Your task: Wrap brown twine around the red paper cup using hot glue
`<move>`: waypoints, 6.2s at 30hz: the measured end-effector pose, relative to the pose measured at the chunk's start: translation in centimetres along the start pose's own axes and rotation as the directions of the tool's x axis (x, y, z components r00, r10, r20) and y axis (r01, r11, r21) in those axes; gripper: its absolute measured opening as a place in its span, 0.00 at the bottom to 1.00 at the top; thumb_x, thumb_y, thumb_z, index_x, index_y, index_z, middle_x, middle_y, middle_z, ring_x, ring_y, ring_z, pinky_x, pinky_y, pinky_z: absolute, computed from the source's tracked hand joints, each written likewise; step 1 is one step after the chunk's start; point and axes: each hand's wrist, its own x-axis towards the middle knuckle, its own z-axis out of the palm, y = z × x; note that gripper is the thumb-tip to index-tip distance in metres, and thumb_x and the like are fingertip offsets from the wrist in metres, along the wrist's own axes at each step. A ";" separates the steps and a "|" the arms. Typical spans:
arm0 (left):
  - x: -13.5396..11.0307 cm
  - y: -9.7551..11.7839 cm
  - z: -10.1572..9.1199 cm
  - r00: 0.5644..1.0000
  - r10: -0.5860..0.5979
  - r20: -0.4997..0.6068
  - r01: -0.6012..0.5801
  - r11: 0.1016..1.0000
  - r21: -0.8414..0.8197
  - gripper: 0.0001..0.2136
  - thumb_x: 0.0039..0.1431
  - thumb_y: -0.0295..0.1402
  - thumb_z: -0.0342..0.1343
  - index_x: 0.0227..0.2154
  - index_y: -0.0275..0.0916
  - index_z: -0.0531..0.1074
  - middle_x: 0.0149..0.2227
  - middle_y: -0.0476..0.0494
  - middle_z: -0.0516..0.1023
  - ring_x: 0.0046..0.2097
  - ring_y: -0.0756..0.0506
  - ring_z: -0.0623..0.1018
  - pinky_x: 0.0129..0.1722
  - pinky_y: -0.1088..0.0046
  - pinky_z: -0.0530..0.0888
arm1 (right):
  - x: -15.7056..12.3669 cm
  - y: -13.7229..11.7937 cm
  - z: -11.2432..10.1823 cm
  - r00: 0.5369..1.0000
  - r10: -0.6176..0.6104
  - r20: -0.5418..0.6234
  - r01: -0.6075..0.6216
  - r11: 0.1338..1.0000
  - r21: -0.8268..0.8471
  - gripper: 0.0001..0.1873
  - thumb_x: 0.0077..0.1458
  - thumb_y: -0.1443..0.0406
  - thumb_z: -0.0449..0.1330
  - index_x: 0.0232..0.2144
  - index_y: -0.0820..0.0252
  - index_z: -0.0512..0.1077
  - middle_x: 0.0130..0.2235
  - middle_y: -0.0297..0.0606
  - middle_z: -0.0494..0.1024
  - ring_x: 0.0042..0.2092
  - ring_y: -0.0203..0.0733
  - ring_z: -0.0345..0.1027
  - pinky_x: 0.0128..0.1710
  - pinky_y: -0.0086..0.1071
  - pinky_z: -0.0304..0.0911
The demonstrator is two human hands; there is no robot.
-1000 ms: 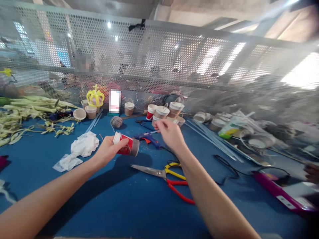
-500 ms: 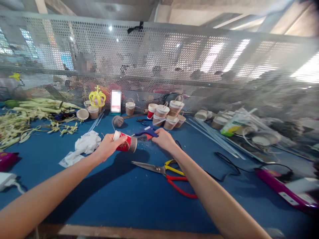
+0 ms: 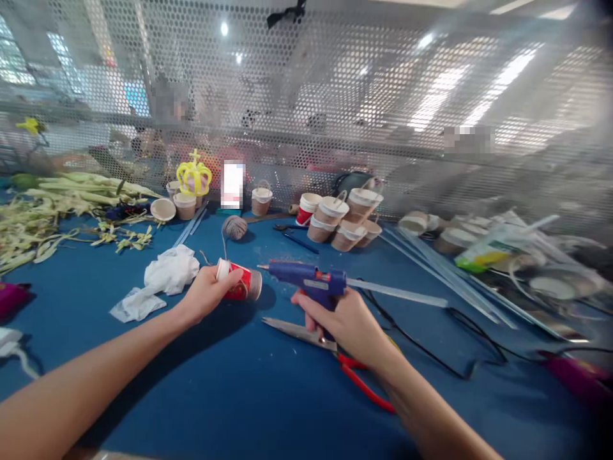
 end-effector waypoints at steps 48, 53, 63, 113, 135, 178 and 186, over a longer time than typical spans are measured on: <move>0.4 -1.1 0.0 0.998 0.027 0.065 -0.034 0.993 0.111 0.16 0.52 0.42 0.49 0.24 0.35 0.74 0.21 0.48 0.73 0.23 0.51 0.68 0.23 0.77 0.63 | -0.4 1.3 1.6 0.999 -0.005 -0.054 -0.011 0.954 -0.300 0.16 0.48 0.58 0.54 0.13 0.55 0.60 0.11 0.29 0.65 0.14 0.34 0.61 0.16 0.29 0.58; 0.4 -1.2 0.0 0.997 0.022 0.074 -0.030 0.993 0.110 0.17 0.52 0.44 0.49 0.25 0.34 0.73 0.22 0.48 0.73 0.24 0.51 0.68 0.23 0.77 0.63 | -0.2 1.5 1.5 0.998 -0.045 -0.039 0.030 0.943 -0.333 0.13 0.48 0.58 0.54 0.17 0.57 0.64 0.14 0.30 0.68 0.16 0.34 0.63 0.17 0.28 0.57; 0.4 -1.0 -0.1 0.996 -0.001 0.090 -0.012 0.990 0.143 0.17 0.53 0.42 0.47 0.28 0.33 0.74 0.24 0.45 0.75 0.25 0.51 0.69 0.25 0.77 0.64 | -0.8 1.3 1.5 1.000 -0.020 -0.025 0.007 0.900 -0.435 0.20 0.50 0.59 0.53 0.10 0.56 0.61 0.11 0.30 0.66 0.16 0.34 0.63 0.20 0.29 0.59; 0.1 -0.9 0.2 0.991 0.047 0.127 -0.057 0.995 0.076 0.17 0.54 0.42 0.47 0.28 0.33 0.75 0.26 0.45 0.77 0.27 0.50 0.72 0.26 0.77 0.67 | -0.8 2.1 1.3 0.978 -0.206 -0.037 0.154 0.828 -0.539 0.13 0.51 0.59 0.50 0.25 0.57 0.73 0.14 0.32 0.68 0.20 0.38 0.64 0.19 0.29 0.54; 0.0 -1.4 0.3 0.993 0.060 0.101 -0.076 0.983 0.168 0.19 0.54 0.44 0.46 0.29 0.33 0.73 0.26 0.44 0.74 0.27 0.49 0.69 0.26 0.76 0.66 | 0.0 0.6 1.3 1.000 0.015 -0.018 -0.019 0.962 -0.273 0.13 0.49 0.59 0.51 0.19 0.59 0.65 0.15 0.32 0.69 0.17 0.36 0.64 0.18 0.29 0.61; -0.1 -1.0 0.4 0.987 0.065 0.150 -0.091 0.980 0.175 0.19 0.53 0.43 0.46 0.27 0.32 0.75 0.24 0.44 0.75 0.26 0.49 0.70 0.26 0.77 0.66 | -0.5 0.5 0.6 0.987 -0.160 0.015 0.148 0.863 -0.483 0.13 0.50 0.60 0.50 0.22 0.57 0.71 0.13 0.30 0.66 0.20 0.37 0.64 0.21 0.28 0.57; 0.1 -1.1 0.3 0.990 0.042 0.138 -0.062 0.987 0.149 0.18 0.54 0.42 0.47 0.28 0.32 0.75 0.27 0.43 0.78 0.28 0.49 0.72 0.28 0.76 0.68 | -1.1 1.6 0.8 0.991 -0.135 0.007 0.121 0.865 -0.487 0.15 0.52 0.59 0.50 0.19 0.55 0.71 0.10 0.29 0.64 0.14 0.35 0.58 0.16 0.29 0.53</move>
